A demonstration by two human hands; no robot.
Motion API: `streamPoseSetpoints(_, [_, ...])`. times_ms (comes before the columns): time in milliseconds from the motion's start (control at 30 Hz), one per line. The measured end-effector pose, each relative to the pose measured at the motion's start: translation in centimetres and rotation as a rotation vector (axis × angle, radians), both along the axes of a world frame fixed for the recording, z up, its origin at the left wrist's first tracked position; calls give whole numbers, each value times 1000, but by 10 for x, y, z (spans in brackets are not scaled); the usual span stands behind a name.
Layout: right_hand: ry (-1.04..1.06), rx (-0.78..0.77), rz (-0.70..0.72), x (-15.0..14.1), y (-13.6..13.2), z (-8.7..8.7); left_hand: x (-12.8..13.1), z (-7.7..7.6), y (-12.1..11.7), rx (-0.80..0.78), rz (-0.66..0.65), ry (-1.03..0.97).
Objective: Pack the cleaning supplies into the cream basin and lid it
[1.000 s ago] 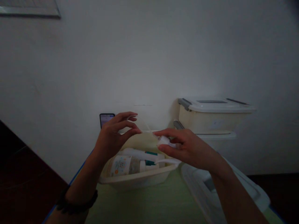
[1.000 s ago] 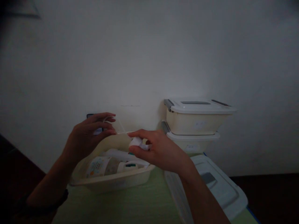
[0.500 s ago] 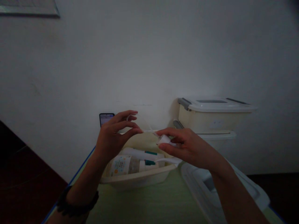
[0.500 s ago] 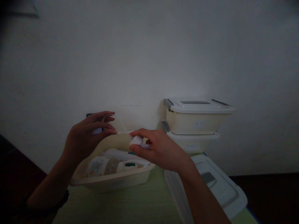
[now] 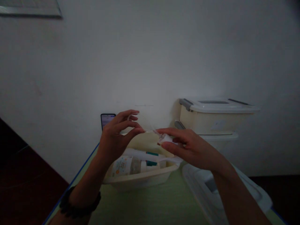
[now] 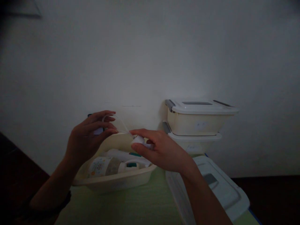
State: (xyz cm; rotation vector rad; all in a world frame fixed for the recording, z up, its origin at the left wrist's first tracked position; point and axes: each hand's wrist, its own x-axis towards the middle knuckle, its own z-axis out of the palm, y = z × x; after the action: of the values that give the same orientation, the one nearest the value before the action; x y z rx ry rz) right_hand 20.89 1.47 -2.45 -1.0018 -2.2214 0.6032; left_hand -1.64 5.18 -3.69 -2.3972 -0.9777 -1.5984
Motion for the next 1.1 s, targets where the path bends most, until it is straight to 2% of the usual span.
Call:
streamPoseSetpoints(767, [-18, -63, 9, 2, 1, -1, 2, 1, -4, -32, 14, -32])
streamPoseSetpoints(933, [-20, -57, 1, 2, 2, -1, 2, 1, -3, -30, -11, -39])
streamPoseSetpoints(1100, [-22, -61, -26, 3, 4, -3, 0, 2, -5, 14, -98, -42])
